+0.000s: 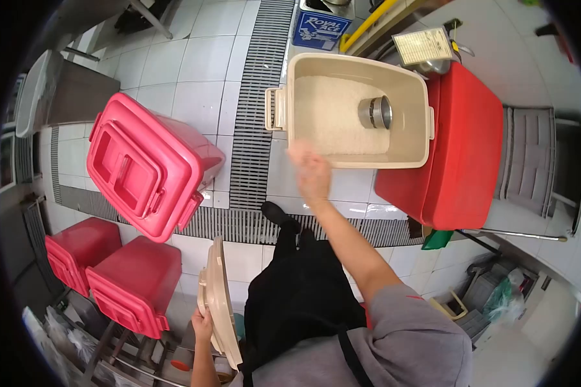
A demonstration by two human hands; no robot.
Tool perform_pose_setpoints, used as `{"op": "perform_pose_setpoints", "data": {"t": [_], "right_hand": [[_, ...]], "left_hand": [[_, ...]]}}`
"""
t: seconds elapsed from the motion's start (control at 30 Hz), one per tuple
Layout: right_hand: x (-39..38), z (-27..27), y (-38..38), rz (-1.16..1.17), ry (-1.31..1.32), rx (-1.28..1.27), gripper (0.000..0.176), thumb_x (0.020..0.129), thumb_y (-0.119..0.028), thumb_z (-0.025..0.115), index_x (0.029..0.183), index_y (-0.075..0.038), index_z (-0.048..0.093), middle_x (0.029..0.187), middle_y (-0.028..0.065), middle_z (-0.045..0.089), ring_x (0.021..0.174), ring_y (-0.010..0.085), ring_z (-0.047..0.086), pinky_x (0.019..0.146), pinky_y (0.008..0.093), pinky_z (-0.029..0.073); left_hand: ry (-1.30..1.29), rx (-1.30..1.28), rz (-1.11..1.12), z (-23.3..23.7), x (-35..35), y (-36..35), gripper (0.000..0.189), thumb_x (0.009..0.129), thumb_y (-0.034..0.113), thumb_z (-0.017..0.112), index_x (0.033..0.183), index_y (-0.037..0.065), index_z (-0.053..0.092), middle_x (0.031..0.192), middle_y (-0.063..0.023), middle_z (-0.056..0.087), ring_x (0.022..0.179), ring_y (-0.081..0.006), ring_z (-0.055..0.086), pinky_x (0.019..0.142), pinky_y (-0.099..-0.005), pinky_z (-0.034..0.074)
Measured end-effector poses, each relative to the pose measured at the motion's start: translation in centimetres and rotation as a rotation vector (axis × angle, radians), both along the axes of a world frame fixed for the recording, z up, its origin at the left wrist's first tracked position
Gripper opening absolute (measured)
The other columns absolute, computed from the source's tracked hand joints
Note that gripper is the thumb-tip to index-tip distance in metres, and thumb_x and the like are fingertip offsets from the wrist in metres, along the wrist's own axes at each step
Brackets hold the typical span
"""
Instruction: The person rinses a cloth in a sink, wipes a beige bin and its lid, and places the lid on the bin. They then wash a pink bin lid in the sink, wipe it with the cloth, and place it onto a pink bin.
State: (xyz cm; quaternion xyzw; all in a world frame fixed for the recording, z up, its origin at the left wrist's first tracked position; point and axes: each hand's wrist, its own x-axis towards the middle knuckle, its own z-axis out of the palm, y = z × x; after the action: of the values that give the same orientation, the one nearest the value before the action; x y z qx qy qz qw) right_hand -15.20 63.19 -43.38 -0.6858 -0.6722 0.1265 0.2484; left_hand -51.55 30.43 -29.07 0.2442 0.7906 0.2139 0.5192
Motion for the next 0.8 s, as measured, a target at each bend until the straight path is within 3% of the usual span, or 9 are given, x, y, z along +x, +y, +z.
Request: {"op": "perform_pose_setpoints", "data": {"t": [0.1, 0.2, 0.23, 0.27, 0.3, 0.4, 0.57, 0.63, 0.8], "right_hand": [[-4.1, 2.0, 5.4, 0.367, -0.227, 0.171, 0.027, 0.071, -0.013, 0.055, 0.096, -0.006, 0.056, 0.101, 0.0099, 0.054, 0.091, 0.0263, 0.052, 0.071, 0.0376, 0.042], [-4.8, 1.9, 15.5, 0.48, -0.429, -0.141, 0.019, 0.073, -0.016, 0.051, 0.089, -0.009, 0.059, 0.095, 0.0089, 0.056, 0.09, 0.0271, 0.052, 0.069, 0.0378, 0.041], [-3.6, 3.4, 18.5, 0.377, 0.027, -0.108, 0.017, 0.074, -0.015, 0.05, 0.086, -0.008, 0.06, 0.091, 0.0097, 0.058, 0.087, 0.0273, 0.054, 0.07, 0.0395, 0.043], [-2.1, -4.7, 24.5, 0.376, -0.344, 0.165, 0.017, 0.077, -0.018, 0.05, 0.087, -0.009, 0.062, 0.089, 0.0102, 0.059, 0.086, 0.0274, 0.054, 0.073, 0.0399, 0.045], [-2.1, 0.1, 27.0, 0.245, -0.011, -0.033, 0.019, 0.079, -0.021, 0.05, 0.091, -0.012, 0.062, 0.09, 0.009, 0.06, 0.088, 0.0255, 0.055, 0.075, 0.0388, 0.045], [0.2, 0.5, 34.3, 0.443, -0.568, 0.108, 0.024, 0.08, -0.025, 0.048, 0.095, -0.012, 0.063, 0.094, 0.0108, 0.06, 0.088, 0.0275, 0.056, 0.077, 0.0371, 0.046], [9.7, 3.1, 35.1, 0.281, -0.587, -0.277, 0.035, 0.085, -0.031, 0.038, 0.101, -0.013, 0.062, 0.103, 0.0149, 0.058, 0.093, 0.0299, 0.057, 0.08, 0.0388, 0.046], [13.8, 6.7, 31.9, 0.181, -0.258, -0.291, 0.034, 0.084, -0.033, 0.04, 0.098, -0.01, 0.061, 0.099, 0.0177, 0.057, 0.089, 0.0322, 0.058, 0.077, 0.0417, 0.047], [28.8, 1.9, 30.2, 0.126, -0.381, -0.124, 0.029, 0.083, -0.03, 0.047, 0.093, -0.006, 0.059, 0.092, 0.0188, 0.055, 0.081, 0.0353, 0.058, 0.07, 0.046, 0.047]], "left_hand": [[0.033, 0.051, -0.04, 0.3, 1.5, 0.6, 0.016, 0.085, 0.005, 0.045, 0.094, -0.004, 0.055, 0.079, -0.0042, 0.059, 0.072, -0.0097, 0.053, 0.065, -0.0239, 0.044], [0.022, 0.058, -0.008, 1.0, 2.7, 1.3, 0.018, 0.084, 0.006, 0.045, 0.095, -0.005, 0.054, 0.081, -0.005, 0.06, 0.073, -0.0104, 0.054, 0.067, -0.0247, 0.045], [0.02, 0.05, 0.008, 0.9, 2.9, 0.9, 0.018, 0.084, 0.006, 0.045, 0.095, -0.005, 0.054, 0.081, -0.005, 0.06, 0.073, -0.0104, 0.054, 0.067, -0.0247, 0.045], [-0.002, 0.075, 0.047, 0.5, 3.2, 0.3, 0.018, 0.084, 0.006, 0.046, 0.095, -0.005, 0.054, 0.082, -0.0055, 0.061, 0.073, -0.0107, 0.054, 0.068, -0.0248, 0.045], [-0.023, 0.101, 0.087, 0.4, 3.7, -0.1, 0.018, 0.084, 0.007, 0.047, 0.094, -0.005, 0.054, 0.083, -0.0059, 0.061, 0.073, -0.0109, 0.054, 0.069, -0.0249, 0.045], [-0.008, 0.12, 0.207, 0.4, 6.4, 0.4, 0.025, 0.083, 0.014, 0.05, 0.096, -0.006, 0.054, 0.084, -0.0064, 0.061, 0.074, -0.0112, 0.055, 0.069, -0.0252, 0.045], [0.137, 0.222, 0.325, 2.2, 10.1, 3.6, 0.035, 0.083, 0.024, 0.054, 0.099, -0.007, 0.054, 0.087, -0.0059, 0.061, 0.077, -0.0116, 0.054, 0.07, -0.0259, 0.045], [0.164, 0.234, 0.291, 2.5, 11.3, 6.1, 0.038, 0.083, 0.027, 0.052, 0.101, -0.006, 0.051, 0.087, -0.0071, 0.06, 0.078, -0.0127, 0.054, 0.07, -0.0277, 0.044], [0.393, 0.315, -0.028, 6.0, 15.4, 17.3, 0.045, 0.087, 0.038, 0.045, 0.105, -0.004, 0.044, 0.086, -0.0144, 0.058, 0.079, -0.02, 0.056, 0.069, -0.0357, 0.043]]}}
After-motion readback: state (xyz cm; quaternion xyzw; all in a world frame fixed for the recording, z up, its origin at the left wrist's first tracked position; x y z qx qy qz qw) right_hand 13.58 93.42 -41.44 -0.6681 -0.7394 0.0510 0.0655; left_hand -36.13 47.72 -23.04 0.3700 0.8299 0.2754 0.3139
